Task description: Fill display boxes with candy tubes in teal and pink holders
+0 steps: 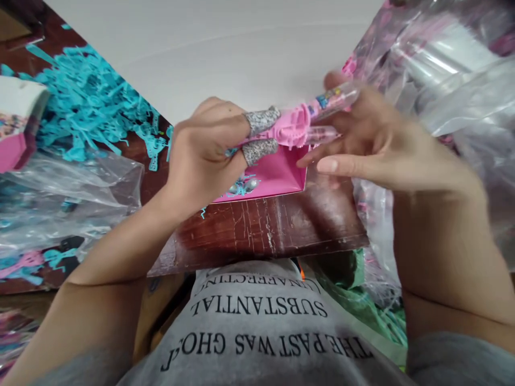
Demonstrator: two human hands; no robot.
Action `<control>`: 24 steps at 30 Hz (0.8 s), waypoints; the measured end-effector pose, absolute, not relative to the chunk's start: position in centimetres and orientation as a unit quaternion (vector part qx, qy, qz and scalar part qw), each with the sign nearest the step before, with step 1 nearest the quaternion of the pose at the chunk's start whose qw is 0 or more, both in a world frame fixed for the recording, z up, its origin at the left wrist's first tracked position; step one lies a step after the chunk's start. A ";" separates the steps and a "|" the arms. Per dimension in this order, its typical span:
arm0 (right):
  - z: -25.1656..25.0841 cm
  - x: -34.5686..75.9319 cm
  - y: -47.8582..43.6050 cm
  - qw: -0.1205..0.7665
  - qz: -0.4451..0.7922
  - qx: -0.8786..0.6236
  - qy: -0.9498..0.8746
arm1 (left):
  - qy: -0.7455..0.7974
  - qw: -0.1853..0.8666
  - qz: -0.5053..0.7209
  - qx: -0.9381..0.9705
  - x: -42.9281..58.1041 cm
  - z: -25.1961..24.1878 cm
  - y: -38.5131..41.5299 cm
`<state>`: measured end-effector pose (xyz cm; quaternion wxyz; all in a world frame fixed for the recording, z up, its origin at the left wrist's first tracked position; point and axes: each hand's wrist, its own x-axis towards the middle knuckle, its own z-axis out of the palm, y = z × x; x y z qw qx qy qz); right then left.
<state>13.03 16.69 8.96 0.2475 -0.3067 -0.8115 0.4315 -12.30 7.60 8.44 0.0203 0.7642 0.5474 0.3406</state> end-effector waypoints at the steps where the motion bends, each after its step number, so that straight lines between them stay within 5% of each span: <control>1: 8.5 12.8 16.7 0.253 0.463 -0.303 -0.794 | 0.540 0.015 0.326 0.775 -12.4 8.4 7.8; 5: 8.0 12.2 16.8 0.321 0.401 -0.315 -0.798 | 0.537 0.009 0.272 0.798 -13.9 7.3 8.9; 11: 5.3 10.5 18.5 0.140 0.189 -0.303 -0.923 | 0.567 0.054 0.214 0.794 -15.7 3.9 10.4; 24: 2.8 6.7 18.9 0.108 0.092 -0.301 -0.943 | 0.572 0.087 0.261 0.772 -16.4 4.0 10.0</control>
